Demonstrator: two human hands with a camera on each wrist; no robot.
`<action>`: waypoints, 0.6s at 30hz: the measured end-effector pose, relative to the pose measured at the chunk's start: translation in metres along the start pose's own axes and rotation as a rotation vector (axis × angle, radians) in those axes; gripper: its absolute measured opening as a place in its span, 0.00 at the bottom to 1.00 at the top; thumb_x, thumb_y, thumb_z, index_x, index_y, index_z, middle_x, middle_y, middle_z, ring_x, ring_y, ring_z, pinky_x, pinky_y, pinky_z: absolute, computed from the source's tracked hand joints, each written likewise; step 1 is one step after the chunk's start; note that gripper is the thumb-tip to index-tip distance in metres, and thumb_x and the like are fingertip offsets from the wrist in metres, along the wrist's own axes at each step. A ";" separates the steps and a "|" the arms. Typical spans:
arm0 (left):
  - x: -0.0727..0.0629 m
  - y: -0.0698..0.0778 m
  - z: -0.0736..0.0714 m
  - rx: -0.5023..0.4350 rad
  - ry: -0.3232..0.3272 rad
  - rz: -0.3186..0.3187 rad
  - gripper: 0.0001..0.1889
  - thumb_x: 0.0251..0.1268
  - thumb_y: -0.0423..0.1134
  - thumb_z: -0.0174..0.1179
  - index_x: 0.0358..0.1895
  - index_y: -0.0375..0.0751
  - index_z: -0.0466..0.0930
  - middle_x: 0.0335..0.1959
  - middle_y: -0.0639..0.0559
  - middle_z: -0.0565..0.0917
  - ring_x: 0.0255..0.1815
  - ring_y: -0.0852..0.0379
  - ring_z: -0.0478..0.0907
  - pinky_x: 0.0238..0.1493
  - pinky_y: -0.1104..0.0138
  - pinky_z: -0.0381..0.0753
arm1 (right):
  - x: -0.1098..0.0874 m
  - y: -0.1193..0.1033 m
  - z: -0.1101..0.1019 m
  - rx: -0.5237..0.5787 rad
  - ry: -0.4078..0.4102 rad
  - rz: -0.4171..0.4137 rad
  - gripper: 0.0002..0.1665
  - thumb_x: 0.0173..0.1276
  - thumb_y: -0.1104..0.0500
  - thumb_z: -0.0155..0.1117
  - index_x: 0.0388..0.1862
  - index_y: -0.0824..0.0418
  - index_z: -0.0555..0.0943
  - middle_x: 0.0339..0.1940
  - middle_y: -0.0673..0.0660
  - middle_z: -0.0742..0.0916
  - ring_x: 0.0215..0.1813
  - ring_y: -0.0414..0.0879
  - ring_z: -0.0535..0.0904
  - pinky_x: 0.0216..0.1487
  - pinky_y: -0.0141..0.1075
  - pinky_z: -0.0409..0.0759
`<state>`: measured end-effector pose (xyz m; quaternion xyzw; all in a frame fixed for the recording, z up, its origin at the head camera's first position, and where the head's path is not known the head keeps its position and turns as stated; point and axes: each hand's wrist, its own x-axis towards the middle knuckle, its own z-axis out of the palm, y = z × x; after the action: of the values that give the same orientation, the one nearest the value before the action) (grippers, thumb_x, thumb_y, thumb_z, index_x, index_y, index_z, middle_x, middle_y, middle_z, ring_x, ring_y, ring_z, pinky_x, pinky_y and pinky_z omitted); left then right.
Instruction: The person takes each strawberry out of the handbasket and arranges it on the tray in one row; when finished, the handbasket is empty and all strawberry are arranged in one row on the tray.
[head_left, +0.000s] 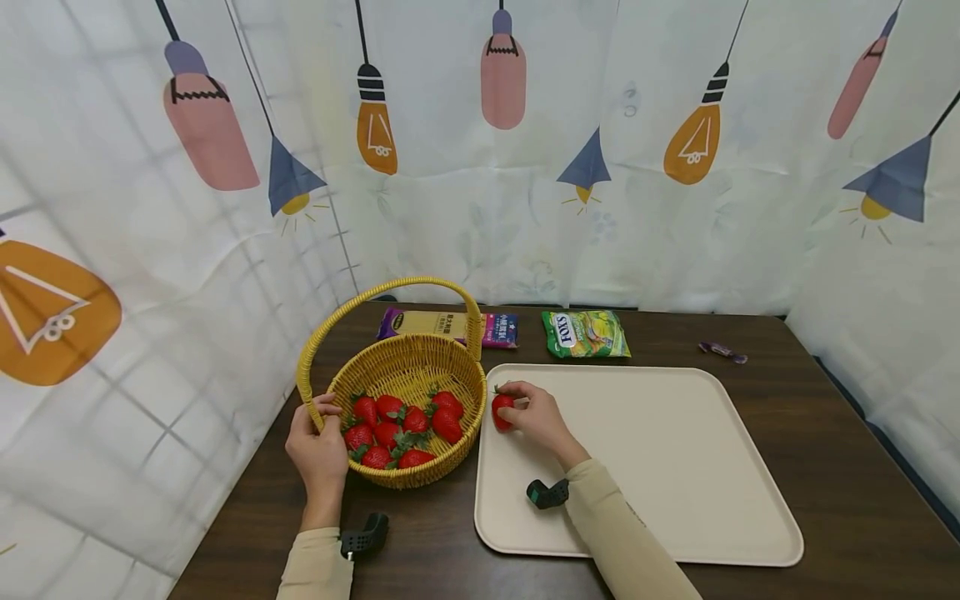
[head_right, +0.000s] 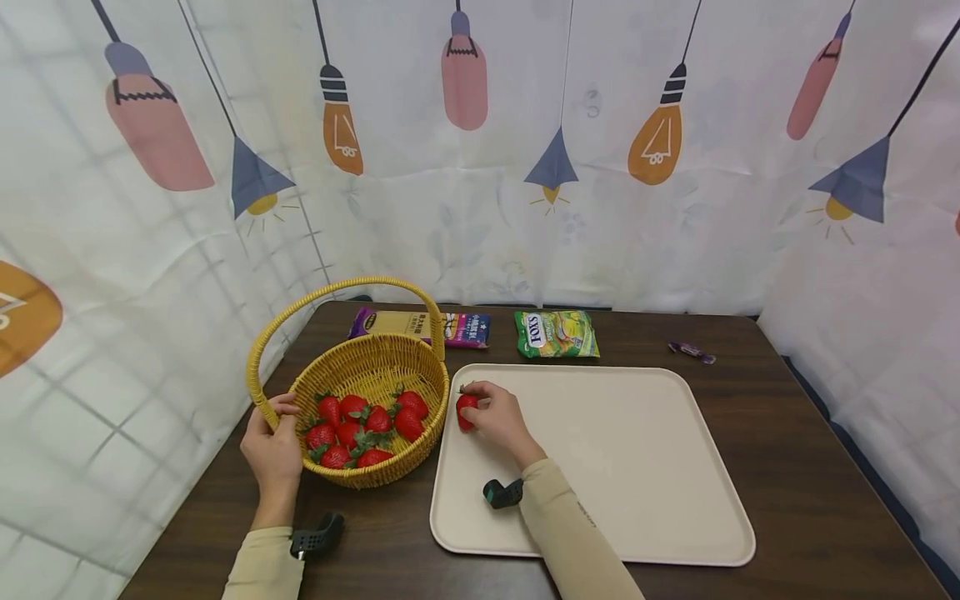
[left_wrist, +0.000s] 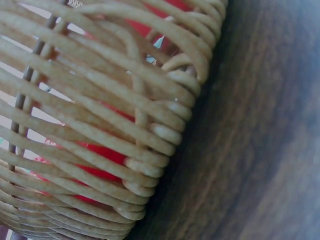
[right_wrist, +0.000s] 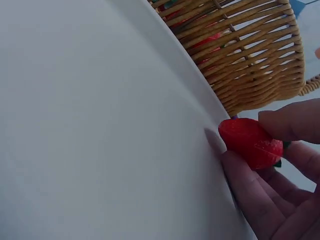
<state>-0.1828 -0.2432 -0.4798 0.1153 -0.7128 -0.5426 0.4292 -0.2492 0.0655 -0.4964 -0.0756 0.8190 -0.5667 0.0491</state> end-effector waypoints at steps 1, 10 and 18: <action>0.000 -0.001 0.000 -0.002 -0.001 0.001 0.07 0.61 0.20 0.52 0.29 0.24 0.80 0.44 0.40 0.83 0.47 0.57 0.77 0.50 0.74 0.69 | 0.000 0.000 0.001 -0.005 -0.003 -0.010 0.18 0.59 0.64 0.68 0.51 0.60 0.83 0.45 0.59 0.85 0.40 0.47 0.82 0.35 0.37 0.83; 0.000 -0.003 0.000 -0.009 -0.001 0.001 0.07 0.61 0.20 0.52 0.28 0.25 0.79 0.43 0.41 0.83 0.48 0.51 0.77 0.50 0.74 0.70 | -0.001 0.003 0.003 -0.034 0.011 -0.029 0.17 0.60 0.64 0.69 0.50 0.61 0.83 0.45 0.60 0.85 0.37 0.46 0.83 0.30 0.36 0.82; -0.001 0.003 0.000 -0.012 -0.002 -0.004 0.07 0.61 0.20 0.52 0.29 0.24 0.79 0.44 0.38 0.83 0.49 0.45 0.77 0.51 0.74 0.69 | -0.001 0.004 0.007 -0.079 0.021 -0.088 0.20 0.59 0.64 0.71 0.52 0.61 0.82 0.47 0.59 0.86 0.35 0.43 0.84 0.33 0.32 0.81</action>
<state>-0.1815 -0.2414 -0.4776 0.1137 -0.7098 -0.5478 0.4280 -0.2469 0.0604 -0.5030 -0.1075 0.8371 -0.5362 0.0125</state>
